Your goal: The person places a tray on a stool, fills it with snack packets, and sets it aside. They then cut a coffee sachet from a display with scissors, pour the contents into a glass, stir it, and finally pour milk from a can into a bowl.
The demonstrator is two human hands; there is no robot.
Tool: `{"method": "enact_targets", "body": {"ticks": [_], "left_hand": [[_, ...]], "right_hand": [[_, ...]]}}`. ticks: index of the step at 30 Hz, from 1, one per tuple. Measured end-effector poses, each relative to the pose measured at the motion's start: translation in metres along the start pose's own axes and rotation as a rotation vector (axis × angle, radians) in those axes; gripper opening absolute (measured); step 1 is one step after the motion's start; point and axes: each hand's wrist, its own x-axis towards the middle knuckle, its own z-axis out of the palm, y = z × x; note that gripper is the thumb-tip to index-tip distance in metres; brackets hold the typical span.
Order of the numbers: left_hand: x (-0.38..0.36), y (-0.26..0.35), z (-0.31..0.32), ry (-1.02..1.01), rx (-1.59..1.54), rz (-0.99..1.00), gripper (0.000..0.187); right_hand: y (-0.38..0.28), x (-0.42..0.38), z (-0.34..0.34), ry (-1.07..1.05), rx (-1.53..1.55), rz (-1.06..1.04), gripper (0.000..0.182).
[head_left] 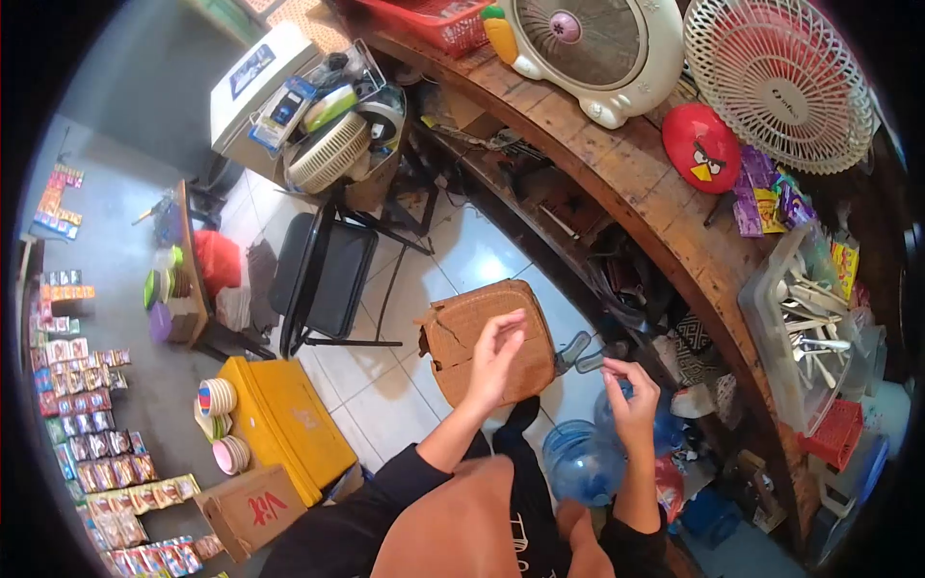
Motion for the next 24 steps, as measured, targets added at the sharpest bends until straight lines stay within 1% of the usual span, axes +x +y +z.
{"method": "enact_targets", "body": {"ticks": [1, 3, 4, 6, 8, 10, 12, 14, 16, 18, 20, 22, 24], "left_hand": [[0.004, 0.007, 0.006, 0.009, -0.015, -0.001, 0.029], [0.013, 0.021, 0.016, -0.056, 0.039, 0.094, 0.032], [0.024, 0.027, 0.013, -0.053, 0.033, 0.133, 0.034], [0.047, 0.043, 0.005, 0.023, 0.050, 0.209, 0.036], [0.069, 0.067, -0.011, 0.109, 0.041, 0.252, 0.036], [0.085, 0.093, -0.035, 0.140, 0.041, 0.304, 0.035], [0.100, 0.115, -0.068, 0.129, 0.100, 0.384, 0.035], [0.122, 0.140, -0.105, 0.115, 0.189, 0.430, 0.036], [0.156, 0.160, -0.147, 0.131, 0.272, 0.479, 0.036], [0.194, 0.178, -0.185, 0.141, 0.268, 0.467, 0.035], [0.225, 0.194, -0.216, 0.119, 0.211, 0.415, 0.034], [0.243, 0.210, -0.243, 0.111, 0.191, 0.363, 0.035], [0.255, 0.225, -0.269, 0.085, 0.212, 0.352, 0.036]], "right_hand": [[-0.010, 0.003, -0.004, 0.028, -0.014, -0.029, 0.016], [-0.024, 0.007, -0.010, 0.046, -0.030, -0.081, 0.015], [-0.029, 0.014, -0.011, 0.042, -0.033, -0.084, 0.015], [-0.039, 0.032, -0.005, -0.043, -0.041, -0.159, 0.016], [-0.043, 0.059, 0.016, -0.101, -0.047, -0.204, 0.019], [-0.053, 0.093, 0.052, -0.162, -0.008, -0.338, 0.020], [-0.072, 0.132, 0.095, -0.226, -0.018, -0.484, 0.021], [-0.091, 0.175, 0.143, -0.246, -0.020, -0.566, 0.021], [-0.112, 0.223, 0.191, -0.234, -0.078, -0.614, 0.024], [-0.133, 0.279, 0.238, -0.192, -0.125, -0.659, 0.022], [-0.148, 0.345, 0.283, -0.105, -0.181, -0.772, 0.022], [-0.175, 0.410, 0.326, -0.016, -0.158, -0.765, 0.021], [-0.219, 0.466, 0.346, -0.243, -0.166, -0.472, 0.051]]}}
